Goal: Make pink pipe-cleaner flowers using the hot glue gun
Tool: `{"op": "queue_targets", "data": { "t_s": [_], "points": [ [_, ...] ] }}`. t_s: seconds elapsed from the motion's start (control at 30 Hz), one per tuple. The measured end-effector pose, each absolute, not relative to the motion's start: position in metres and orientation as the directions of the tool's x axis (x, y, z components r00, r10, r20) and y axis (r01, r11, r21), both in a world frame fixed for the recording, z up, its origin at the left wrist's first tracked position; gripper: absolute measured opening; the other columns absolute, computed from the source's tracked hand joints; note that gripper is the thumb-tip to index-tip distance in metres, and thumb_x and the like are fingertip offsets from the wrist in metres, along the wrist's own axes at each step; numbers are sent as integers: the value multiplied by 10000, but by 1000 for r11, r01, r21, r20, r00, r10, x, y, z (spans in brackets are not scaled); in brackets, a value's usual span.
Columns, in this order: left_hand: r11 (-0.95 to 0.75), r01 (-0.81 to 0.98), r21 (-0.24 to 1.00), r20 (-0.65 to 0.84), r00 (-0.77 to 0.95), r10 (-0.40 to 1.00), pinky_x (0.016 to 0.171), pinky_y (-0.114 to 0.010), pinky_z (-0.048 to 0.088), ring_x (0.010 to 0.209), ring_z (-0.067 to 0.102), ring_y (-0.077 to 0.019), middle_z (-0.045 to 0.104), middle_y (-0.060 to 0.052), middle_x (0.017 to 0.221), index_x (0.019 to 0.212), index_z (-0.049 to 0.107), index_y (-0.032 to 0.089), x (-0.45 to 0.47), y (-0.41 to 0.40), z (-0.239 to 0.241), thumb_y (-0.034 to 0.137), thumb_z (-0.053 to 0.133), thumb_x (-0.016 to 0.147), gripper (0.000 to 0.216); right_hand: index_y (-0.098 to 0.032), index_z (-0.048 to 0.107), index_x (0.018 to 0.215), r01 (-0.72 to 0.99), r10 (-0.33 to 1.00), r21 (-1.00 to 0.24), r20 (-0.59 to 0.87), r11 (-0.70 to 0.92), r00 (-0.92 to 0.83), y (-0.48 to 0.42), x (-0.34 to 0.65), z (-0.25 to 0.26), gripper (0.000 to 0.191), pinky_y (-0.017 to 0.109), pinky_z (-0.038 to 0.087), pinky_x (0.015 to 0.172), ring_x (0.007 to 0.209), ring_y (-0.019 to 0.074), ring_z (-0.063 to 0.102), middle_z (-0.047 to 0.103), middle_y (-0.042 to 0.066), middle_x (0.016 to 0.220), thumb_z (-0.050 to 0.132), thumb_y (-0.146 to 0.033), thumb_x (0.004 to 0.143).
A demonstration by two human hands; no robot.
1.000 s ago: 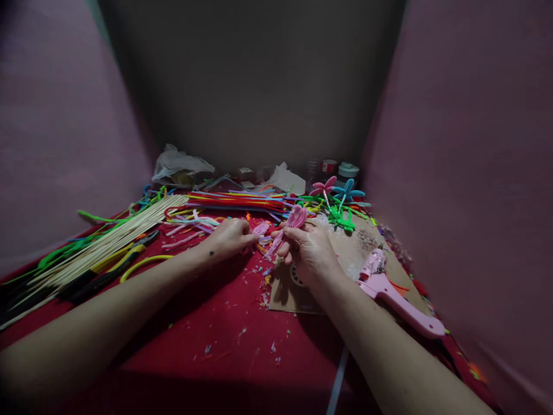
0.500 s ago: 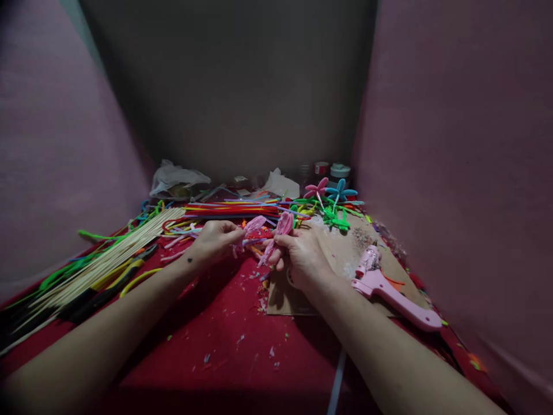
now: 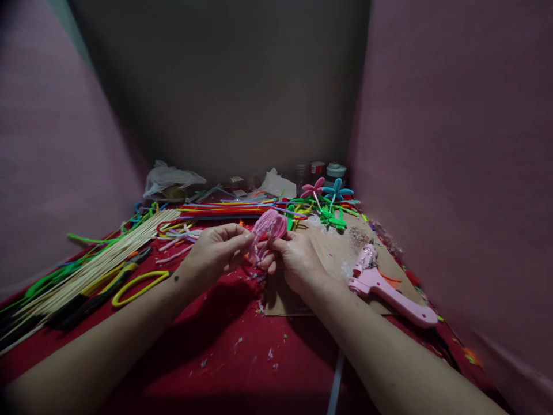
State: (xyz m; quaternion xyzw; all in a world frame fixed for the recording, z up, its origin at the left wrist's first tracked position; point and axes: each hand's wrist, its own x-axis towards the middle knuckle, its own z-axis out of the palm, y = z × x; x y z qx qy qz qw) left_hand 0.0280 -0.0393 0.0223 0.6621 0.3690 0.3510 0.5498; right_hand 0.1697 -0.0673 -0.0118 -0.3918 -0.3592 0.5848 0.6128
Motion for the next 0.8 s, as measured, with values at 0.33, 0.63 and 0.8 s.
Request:
{"op": "queue_targets", "data": {
  "t_s": [0.33,0.63,0.8],
  "points": [
    [-202,250,947,78,432,899,348,-156,295,349,427,-53,507,43,439,623,506,147,38,-44,17,261,554,748,176,-126,583,687,-394,999,-919,28,35,25,-72,165,-11,139,162,394,323,352,105,530,602,11,446,515,-83,574],
    [-260,204,944,134,485,864,386,-174,350,394,529,-88,541,40,455,682,509,165,38,-42,8,283,502,788,159,-140,564,733,-454,998,-891,43,17,-47,-79,165,-5,159,201,456,403,421,113,567,618,-1,534,572,-94,581],
    [-286,168,944,159,528,834,444,-194,385,444,541,-93,520,46,477,684,499,168,38,-44,8,266,482,796,151,-128,578,714,-463,995,-885,78,37,-69,-76,164,-7,113,202,476,432,437,110,575,604,-1,511,605,-133,604]
  ]
}}
